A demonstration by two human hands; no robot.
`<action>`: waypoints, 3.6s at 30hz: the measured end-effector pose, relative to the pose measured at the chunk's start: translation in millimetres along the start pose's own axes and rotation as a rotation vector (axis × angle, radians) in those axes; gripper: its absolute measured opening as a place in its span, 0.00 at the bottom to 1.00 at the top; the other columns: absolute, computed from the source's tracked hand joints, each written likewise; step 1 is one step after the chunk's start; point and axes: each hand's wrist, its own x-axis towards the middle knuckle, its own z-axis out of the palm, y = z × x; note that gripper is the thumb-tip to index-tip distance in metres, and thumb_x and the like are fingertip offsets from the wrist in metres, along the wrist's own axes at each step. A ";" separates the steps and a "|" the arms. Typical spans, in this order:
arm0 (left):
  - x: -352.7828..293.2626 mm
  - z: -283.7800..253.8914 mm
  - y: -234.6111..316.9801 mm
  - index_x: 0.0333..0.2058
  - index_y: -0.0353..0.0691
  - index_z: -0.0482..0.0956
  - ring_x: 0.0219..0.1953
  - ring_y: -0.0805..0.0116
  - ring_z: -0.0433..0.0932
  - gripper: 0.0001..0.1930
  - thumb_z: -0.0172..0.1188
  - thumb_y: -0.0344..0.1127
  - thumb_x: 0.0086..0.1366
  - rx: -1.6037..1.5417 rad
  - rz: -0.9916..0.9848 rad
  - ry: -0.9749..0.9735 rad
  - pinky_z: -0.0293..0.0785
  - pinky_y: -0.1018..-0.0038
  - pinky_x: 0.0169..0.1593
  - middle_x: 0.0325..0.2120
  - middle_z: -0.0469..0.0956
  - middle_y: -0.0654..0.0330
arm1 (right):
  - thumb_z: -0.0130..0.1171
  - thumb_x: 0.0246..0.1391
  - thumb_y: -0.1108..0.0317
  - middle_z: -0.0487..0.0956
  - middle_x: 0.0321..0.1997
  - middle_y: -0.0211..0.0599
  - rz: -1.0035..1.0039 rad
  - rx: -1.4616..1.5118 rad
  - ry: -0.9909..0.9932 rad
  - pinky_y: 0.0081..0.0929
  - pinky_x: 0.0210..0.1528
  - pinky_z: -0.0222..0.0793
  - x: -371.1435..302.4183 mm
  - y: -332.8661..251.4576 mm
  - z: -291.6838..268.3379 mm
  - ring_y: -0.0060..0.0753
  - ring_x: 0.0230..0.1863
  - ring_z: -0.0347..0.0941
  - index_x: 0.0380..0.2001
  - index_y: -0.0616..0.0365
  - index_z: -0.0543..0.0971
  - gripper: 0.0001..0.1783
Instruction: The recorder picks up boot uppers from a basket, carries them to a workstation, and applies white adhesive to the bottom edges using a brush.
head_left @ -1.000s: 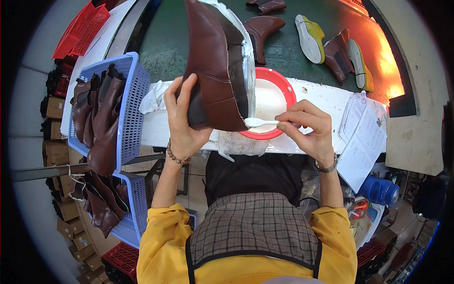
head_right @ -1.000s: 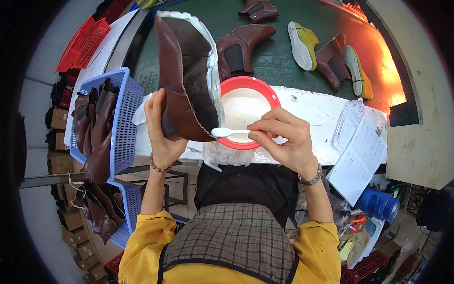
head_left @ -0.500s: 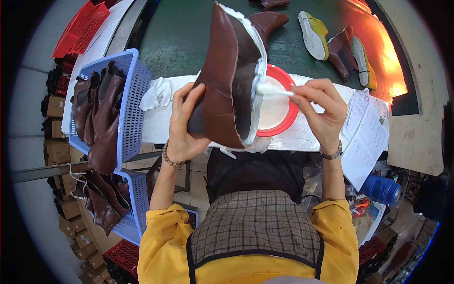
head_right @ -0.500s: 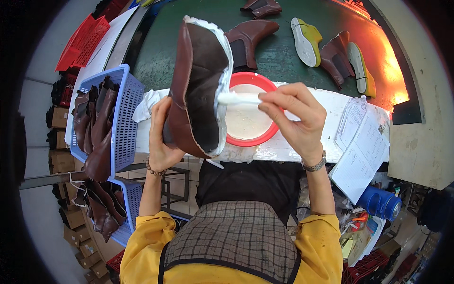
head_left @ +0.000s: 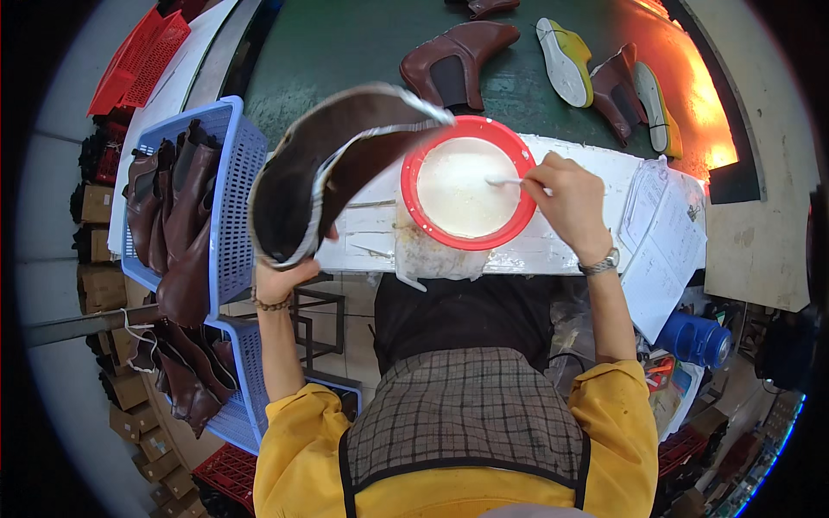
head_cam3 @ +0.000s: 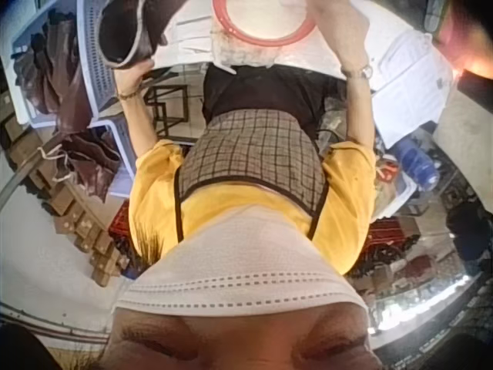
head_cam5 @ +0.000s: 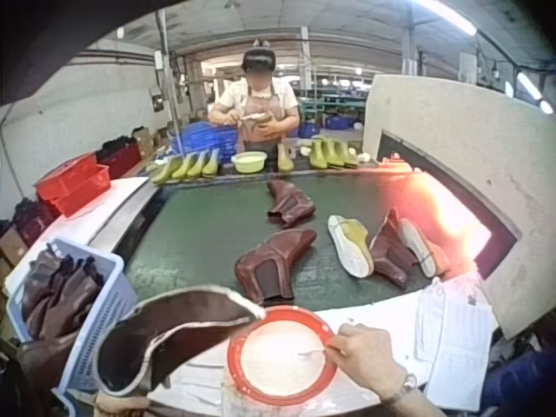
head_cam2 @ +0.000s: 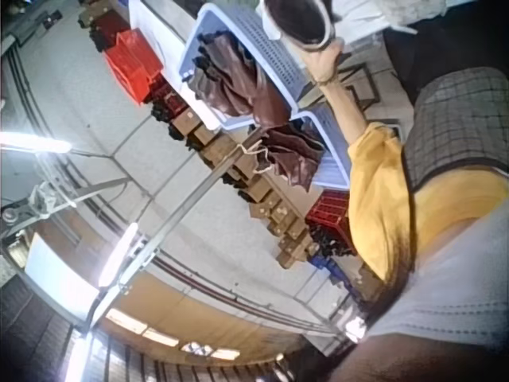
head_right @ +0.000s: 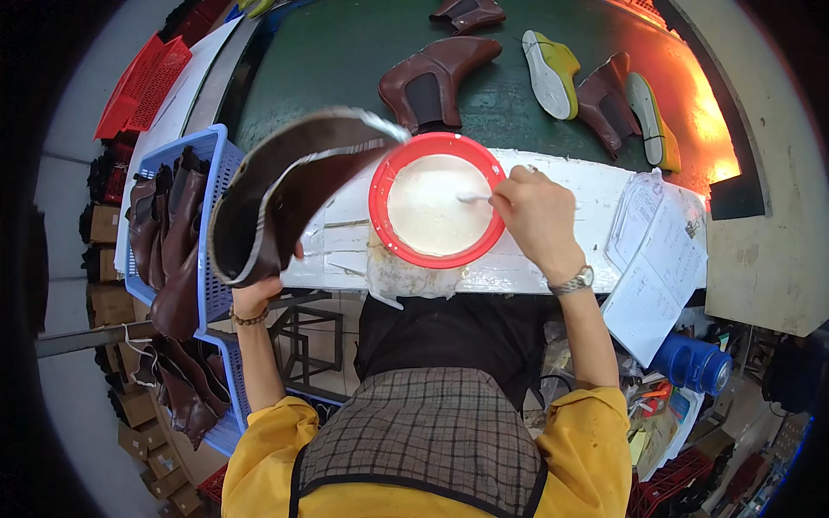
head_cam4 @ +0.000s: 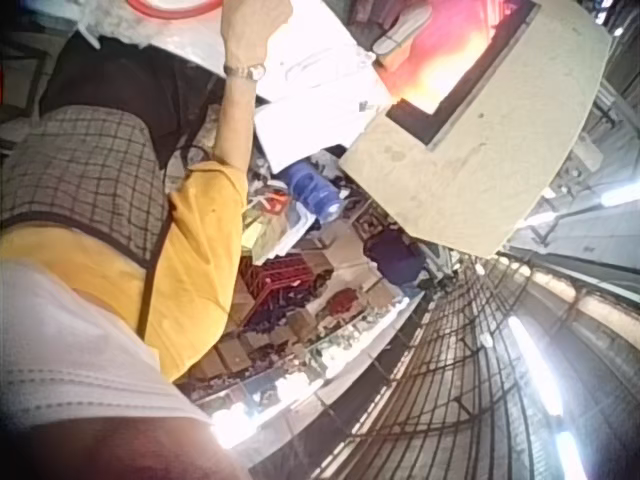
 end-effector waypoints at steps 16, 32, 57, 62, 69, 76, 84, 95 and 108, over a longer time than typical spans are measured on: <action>0.3 -6.1 -20.6 0.69 0.29 0.53 0.34 0.58 0.78 0.57 0.78 0.41 0.44 -0.666 0.017 -0.092 0.74 0.67 0.32 0.51 0.72 0.43 | 0.74 0.43 0.75 0.82 0.33 0.30 -0.286 0.517 0.139 0.22 0.35 0.69 16.9 -19.9 -29.8 0.25 0.33 0.77 0.34 0.57 0.86 0.11; -1.1 14.7 -43.0 0.70 0.28 0.50 0.23 0.58 0.76 0.60 0.78 0.44 0.44 -0.760 -0.300 -0.386 0.71 0.69 0.23 0.40 0.76 0.41 | 0.73 0.47 0.70 0.82 0.32 0.25 -0.350 0.426 0.105 0.23 0.39 0.59 37.9 -30.6 -42.5 0.21 0.31 0.75 0.33 0.51 0.87 0.08; 49.8 13.5 -38.3 0.66 0.31 0.59 0.40 0.47 0.82 0.39 0.59 0.42 0.59 -0.890 -0.158 -0.171 0.78 0.64 0.35 0.56 0.73 0.40 | 0.51 0.71 0.61 0.74 0.29 0.27 0.494 0.886 0.233 0.15 0.16 0.56 21.3 72.5 32.9 0.12 0.15 0.62 0.45 0.61 0.76 0.13; 138.2 -17.7 -40.2 0.60 0.28 0.64 0.41 0.53 0.84 0.29 0.56 0.33 0.61 -0.319 -0.144 0.037 0.83 0.66 0.36 0.48 0.78 0.47 | 0.49 0.72 0.63 0.70 0.23 0.22 0.616 0.943 0.442 0.13 0.13 0.49 -21.4 99.5 85.2 0.09 0.14 0.56 0.42 0.60 0.75 0.11; 307.0 -55.9 -88.7 0.59 0.43 0.67 0.39 0.57 0.83 0.40 0.71 0.28 0.44 0.614 -0.039 0.224 0.80 0.65 0.42 0.42 0.78 0.51 | 0.49 0.72 0.65 0.70 0.23 0.21 0.623 0.925 0.491 0.11 0.16 0.48 -14.0 96.7 84.3 0.07 0.16 0.55 0.43 0.59 0.75 0.10; 426.0 -50.9 -150.8 0.68 0.58 0.59 0.57 0.36 0.72 0.50 0.76 0.41 0.46 1.287 0.001 0.490 0.68 0.55 0.64 0.57 0.69 0.38 | 0.51 0.70 0.69 0.72 0.23 0.22 0.713 0.902 0.457 0.12 0.21 0.52 -11.6 93.5 81.4 0.08 0.20 0.59 0.44 0.63 0.75 0.08; 327.9 48.4 -145.6 0.72 0.42 0.38 0.52 0.45 0.78 0.60 0.77 0.44 0.53 0.301 -0.515 0.035 0.87 0.52 0.34 0.59 0.65 0.35 | 0.51 0.71 0.67 0.71 0.25 0.22 0.709 0.894 0.499 0.10 0.18 0.49 -12.7 96.2 88.2 0.07 0.18 0.56 0.45 0.60 0.75 0.08; 245.1 84.9 -28.9 0.64 0.37 0.66 0.31 0.70 0.84 0.35 0.67 0.36 0.59 0.287 0.037 0.013 0.80 0.73 0.37 0.38 0.82 0.53 | 0.51 0.71 0.61 0.68 0.24 0.21 0.609 0.848 0.525 0.12 0.12 0.45 -14.8 100.2 91.7 0.07 0.15 0.54 0.45 0.59 0.76 0.12; -111.7 -59.7 81.9 0.62 0.34 0.69 0.54 0.48 0.68 0.37 0.71 0.43 0.58 1.593 -0.096 1.393 0.66 0.60 0.59 0.51 0.73 0.47 | 0.52 0.71 0.59 0.67 0.24 0.20 0.546 0.688 0.483 0.12 0.13 0.46 -16.9 89.3 87.5 0.08 0.16 0.53 0.43 0.59 0.76 0.13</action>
